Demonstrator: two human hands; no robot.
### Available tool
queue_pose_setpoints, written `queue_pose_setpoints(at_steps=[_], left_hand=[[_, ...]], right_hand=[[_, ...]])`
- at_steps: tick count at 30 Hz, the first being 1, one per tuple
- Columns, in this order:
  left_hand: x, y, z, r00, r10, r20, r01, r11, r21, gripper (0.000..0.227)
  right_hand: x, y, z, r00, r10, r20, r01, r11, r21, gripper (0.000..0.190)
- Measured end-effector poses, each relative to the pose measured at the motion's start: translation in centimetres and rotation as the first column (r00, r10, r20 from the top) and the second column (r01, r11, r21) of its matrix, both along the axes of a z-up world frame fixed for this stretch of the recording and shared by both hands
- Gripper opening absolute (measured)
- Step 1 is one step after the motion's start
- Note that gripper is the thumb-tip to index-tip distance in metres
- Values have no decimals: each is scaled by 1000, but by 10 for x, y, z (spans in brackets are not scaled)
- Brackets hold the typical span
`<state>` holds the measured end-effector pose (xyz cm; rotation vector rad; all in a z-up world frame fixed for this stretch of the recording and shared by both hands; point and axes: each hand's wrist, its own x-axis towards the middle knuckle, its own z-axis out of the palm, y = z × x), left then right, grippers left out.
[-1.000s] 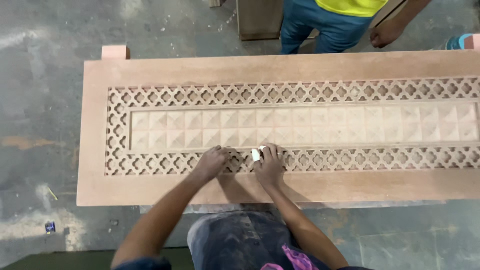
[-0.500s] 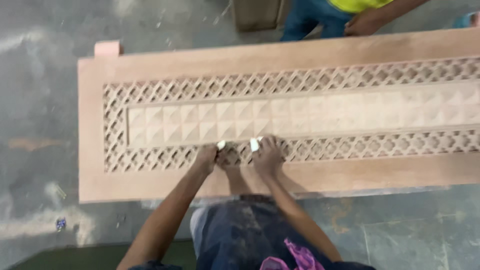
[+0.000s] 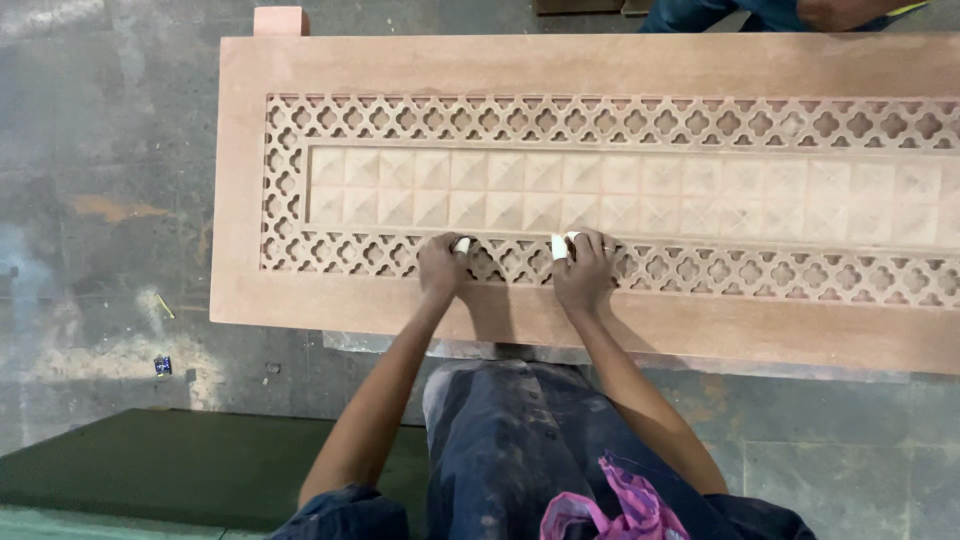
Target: The person sands a large, flat wooden panel with intricate carved patterns using two white sanding blocks. The person moves the blocks back and forth across the surface, focusing on the carved details and the flat central area.
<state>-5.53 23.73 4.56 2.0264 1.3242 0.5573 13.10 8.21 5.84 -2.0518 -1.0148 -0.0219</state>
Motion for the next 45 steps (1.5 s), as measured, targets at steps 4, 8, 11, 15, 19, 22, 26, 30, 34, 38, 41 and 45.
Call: queue_pose_setpoints(at_steps=[4, 8, 11, 15, 19, 22, 26, 30, 34, 38, 41, 45], left_hand=[[13, -19, -2, 988, 107, -114, -119, 987, -110, 14], [12, -26, -2, 979, 32, -202, -42, 998, -46, 21], [7, -23, -12, 980, -83, -183, 88, 996, 20, 28], [3, -15, -39, 924, -172, -341, 201, 978, 50, 19], [-13, 22, -47, 668, -513, -539, 667, 734, 128, 31], [-17, 55, -36, 368, -699, -613, 899, 435, 45, 25], [-11, 45, -25, 306, -725, -618, 919, 395, -8, 26], [8, 4, -38, 726, -421, -544, 517, 856, 27, 29], [-1, 29, -37, 998, -48, -48, 1, 725, -688, 19], [-1, 24, 1, 1000, 9, -8, -12, 796, -606, 18], [15, -13, 11, 947, -221, 234, 257, 957, -136, 26], [59, -44, 10, 959, -130, 252, 195, 948, -252, 31]], right_hand=[[-2, 2, -2, 1000, -12, -6, 12, 1000, 10, 14], [-3, 0, -1, 1000, -9, 3, 9, 1000, 0, 14], [-1, 3, 1, 1000, -3, 5, 2, 1000, 3, 13], [-1, 5, 2, 999, -37, -12, 37, 999, 11, 13], [-4, 6, 4, 999, -37, -32, 37, 999, 5, 16], [-3, 2, 7, 1000, -11, -11, 11, 1000, 16, 15], [-3, 7, 7, 999, -27, -22, 27, 1000, 15, 14], [-2, 12, 3, 999, -32, 25, 32, 999, 1, 16], [-6, 9, -1, 987, 1, -159, 3, 1000, 24, 11], [1, 18, 0, 987, 6, -161, 12, 994, 109, 8], [-2, 4, -7, 982, -2, -186, 24, 993, 113, 10], [11, -4, -9, 960, 29, -277, 21, 984, 174, 13]])
